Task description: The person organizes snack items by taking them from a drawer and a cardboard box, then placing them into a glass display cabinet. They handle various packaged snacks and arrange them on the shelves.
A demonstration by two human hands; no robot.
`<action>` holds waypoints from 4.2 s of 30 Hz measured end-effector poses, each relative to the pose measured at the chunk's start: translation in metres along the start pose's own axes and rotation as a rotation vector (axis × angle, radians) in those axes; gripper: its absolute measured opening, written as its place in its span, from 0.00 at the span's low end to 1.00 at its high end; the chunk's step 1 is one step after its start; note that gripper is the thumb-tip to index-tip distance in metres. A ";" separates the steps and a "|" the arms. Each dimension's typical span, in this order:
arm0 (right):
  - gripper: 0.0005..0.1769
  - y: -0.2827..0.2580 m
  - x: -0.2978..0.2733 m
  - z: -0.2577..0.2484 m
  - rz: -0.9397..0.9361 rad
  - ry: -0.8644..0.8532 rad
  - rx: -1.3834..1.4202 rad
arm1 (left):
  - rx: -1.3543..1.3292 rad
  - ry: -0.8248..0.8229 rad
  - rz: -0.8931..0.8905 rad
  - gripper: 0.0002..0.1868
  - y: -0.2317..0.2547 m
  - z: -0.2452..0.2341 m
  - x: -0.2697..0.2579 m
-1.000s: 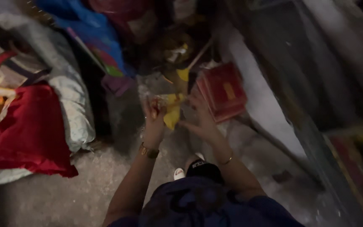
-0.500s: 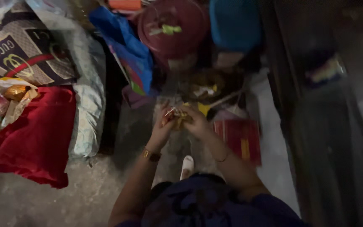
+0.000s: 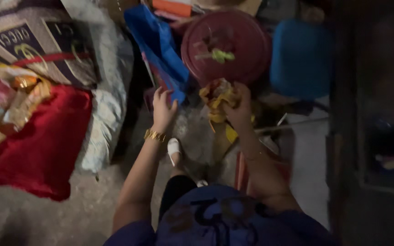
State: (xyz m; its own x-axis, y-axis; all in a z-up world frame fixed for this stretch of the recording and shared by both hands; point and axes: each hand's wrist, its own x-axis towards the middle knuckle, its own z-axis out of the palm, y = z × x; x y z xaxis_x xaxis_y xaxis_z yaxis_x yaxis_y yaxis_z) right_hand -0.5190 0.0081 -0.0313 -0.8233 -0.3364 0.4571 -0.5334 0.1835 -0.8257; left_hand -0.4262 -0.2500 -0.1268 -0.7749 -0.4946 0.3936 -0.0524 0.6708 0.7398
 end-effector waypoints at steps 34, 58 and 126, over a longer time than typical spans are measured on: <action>0.09 0.126 0.151 0.254 -0.160 -0.766 -0.399 | 0.302 -0.295 -0.158 0.10 -0.198 0.035 0.081; 0.06 0.098 0.245 0.222 -0.308 -0.221 -0.102 | 0.247 -0.106 -0.281 0.05 -0.143 0.013 0.067; 0.18 -0.449 -0.474 0.367 -0.922 -2.437 0.753 | 0.516 1.370 -1.159 0.30 0.184 -0.381 -0.608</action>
State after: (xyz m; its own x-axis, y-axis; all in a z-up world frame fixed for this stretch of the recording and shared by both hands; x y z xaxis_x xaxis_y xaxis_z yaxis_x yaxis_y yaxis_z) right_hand 0.1816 -0.2538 0.0017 0.9945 -0.0364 0.0981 0.0741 -0.4166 -0.9061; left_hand 0.2754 -0.0366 -0.0215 0.7490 -0.6371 0.1822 -0.4798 -0.3317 0.8123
